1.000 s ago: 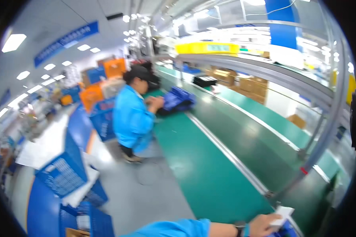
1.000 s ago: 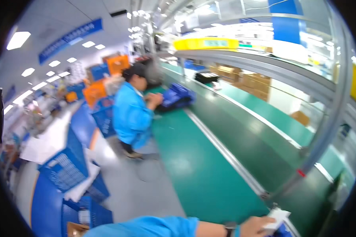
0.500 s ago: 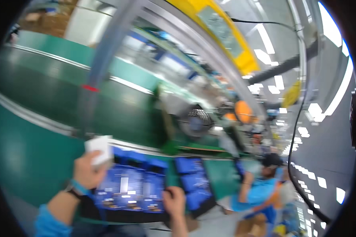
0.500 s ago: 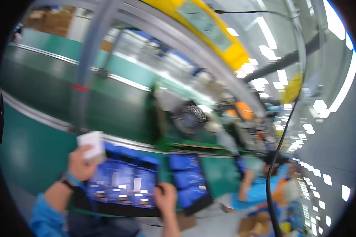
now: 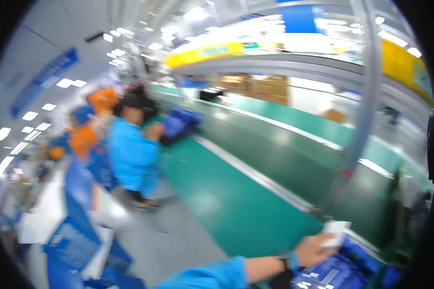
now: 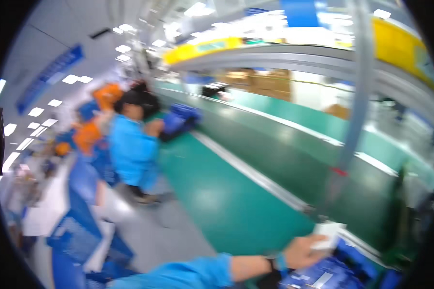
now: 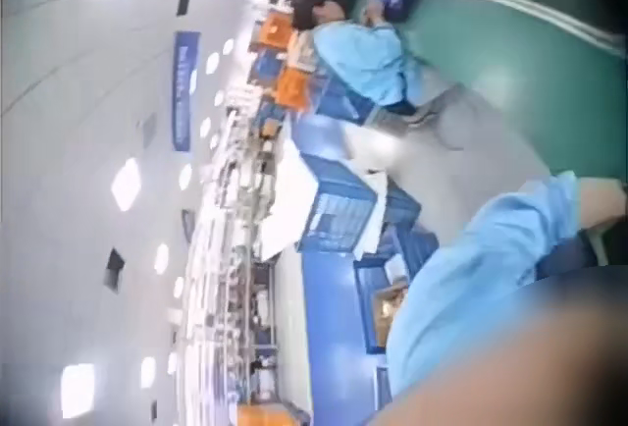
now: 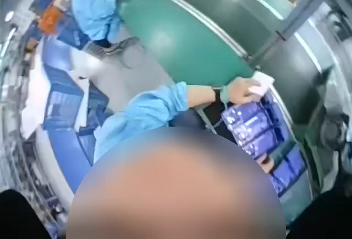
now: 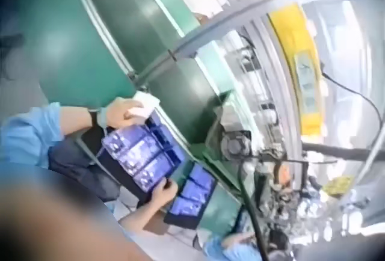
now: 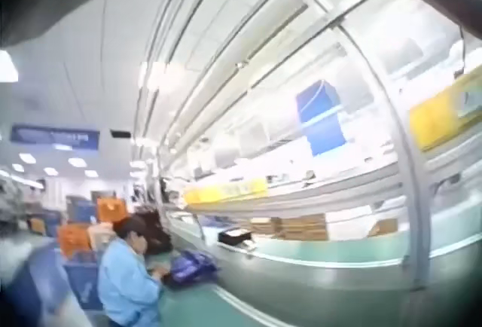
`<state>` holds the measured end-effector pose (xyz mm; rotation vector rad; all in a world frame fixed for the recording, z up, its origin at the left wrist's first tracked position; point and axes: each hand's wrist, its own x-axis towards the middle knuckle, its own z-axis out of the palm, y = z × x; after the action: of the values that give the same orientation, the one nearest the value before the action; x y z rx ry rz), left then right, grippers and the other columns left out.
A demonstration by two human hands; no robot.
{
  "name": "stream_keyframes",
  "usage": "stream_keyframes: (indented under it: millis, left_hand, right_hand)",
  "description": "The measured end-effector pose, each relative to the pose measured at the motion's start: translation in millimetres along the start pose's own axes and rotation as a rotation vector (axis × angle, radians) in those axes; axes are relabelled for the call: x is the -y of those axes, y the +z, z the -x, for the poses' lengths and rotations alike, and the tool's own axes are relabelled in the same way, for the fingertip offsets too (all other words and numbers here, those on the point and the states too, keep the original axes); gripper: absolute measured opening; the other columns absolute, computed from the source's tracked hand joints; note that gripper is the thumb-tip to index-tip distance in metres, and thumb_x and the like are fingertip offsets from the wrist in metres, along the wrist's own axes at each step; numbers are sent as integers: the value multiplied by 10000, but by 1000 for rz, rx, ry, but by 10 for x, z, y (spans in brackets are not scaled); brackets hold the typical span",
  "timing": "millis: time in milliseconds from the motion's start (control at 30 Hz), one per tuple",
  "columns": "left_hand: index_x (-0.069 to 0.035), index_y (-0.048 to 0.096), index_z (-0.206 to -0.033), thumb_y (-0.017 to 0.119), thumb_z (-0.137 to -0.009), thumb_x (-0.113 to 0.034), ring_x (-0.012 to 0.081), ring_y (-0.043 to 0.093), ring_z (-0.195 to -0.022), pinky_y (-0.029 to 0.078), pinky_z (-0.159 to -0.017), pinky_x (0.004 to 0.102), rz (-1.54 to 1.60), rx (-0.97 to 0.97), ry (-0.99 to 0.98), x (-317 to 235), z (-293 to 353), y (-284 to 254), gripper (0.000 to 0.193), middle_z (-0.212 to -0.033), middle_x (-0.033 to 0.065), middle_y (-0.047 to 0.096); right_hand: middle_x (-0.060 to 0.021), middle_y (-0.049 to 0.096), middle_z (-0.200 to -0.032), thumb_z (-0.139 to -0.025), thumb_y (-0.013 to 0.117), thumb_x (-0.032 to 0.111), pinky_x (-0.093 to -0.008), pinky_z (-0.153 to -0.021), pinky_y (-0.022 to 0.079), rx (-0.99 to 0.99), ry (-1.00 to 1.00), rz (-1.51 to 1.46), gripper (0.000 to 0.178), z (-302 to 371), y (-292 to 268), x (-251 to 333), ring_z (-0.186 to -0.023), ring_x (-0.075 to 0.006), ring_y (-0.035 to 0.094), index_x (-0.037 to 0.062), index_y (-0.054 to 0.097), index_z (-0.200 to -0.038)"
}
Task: The person is attaching small white rectangular components to blue plastic device housings on an assembly line.
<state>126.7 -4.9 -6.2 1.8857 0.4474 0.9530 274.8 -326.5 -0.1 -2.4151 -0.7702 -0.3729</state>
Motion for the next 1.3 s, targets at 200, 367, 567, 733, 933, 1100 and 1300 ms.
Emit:
stream_keyframes:
  millis: [200, 367, 567, 733, 933, 1100, 1300]
  left_hand:
    - [-20, 650, -1226, 806, -784, -222, 380, 730, -958, 599, -836, 444, -137, -29, 178, 167, 59, -350, 511, -1074, 248, 715]
    - [-8, 644, -1125, 748, -718, -110, 421, 711, -871, 581, -765, 468, -124, -125, 281, 119, 158, -447, 432, -998, 226, 711]
    - [-30, 589, -1168, 681, -704, -41, 438, 611, -992, 471, -865, 493, -226, -132, 234, 341, 157, -306, 473, -1119, 206, 642]
    - [-22, 620, -1182, 729, -715, -88, 435, 669, -973, 542, -858, 484, -186, -106, 256, 266, 189, -346, 485, -1081, 219, 684]
    - [-28, 631, -1159, 736, -755, -82, 413, 702, -855, 579, -743, 437, -72, -95, 311, -41, -22, -126, 421, -1004, 209, 704]
    - [-2, 599, -1187, 711, -781, -32, 376, 726, -828, 583, -704, 392, -6, -113, 345, -144, 30, -211, 422, -976, 216, 701]
    - [8, 583, -1202, 703, -787, -35, 370, 733, -847, 585, -722, 385, 4, 16, 345, -155, -35, -236, 434, -975, 220, 701]
  right_hand:
    - [-171, 669, -897, -762, 675, 43, -423, -813, 517, -132, 79, -197, 137, 96, 486, 86, -866, -316, 651, 0, 684, -891]
    - [-141, 699, -886, -792, 774, 102, -372, -763, 550, -155, -46, -121, 151, 161, 347, 175, -817, -275, 686, 23, 698, -896]
    - [-144, 709, -995, -842, 784, 157, -357, -834, 552, -86, -28, -126, 204, 148, 465, 40, -920, -280, 700, 25, 691, -966]
    - [-164, 677, -925, -817, 743, 124, -407, -806, 529, -2, -49, -58, 161, 47, 241, 187, -884, -325, 668, 22, 678, -923]
    - [-132, 616, -855, -838, 670, 8, -350, -725, 506, -104, 12, -145, 72, 13, 110, 90, -783, -244, 619, -16, 611, -871]
    - [-143, 651, -935, -844, 675, -2, -336, -784, 511, -49, 14, -250, 75, 37, 321, 320, -838, -255, 630, -29, 614, -880]
    - [-211, 662, -1201, -850, 680, 7, -393, -967, 482, 67, 7, -258, 85, 96, 356, 590, -1129, -352, 633, -21, 658, -928]
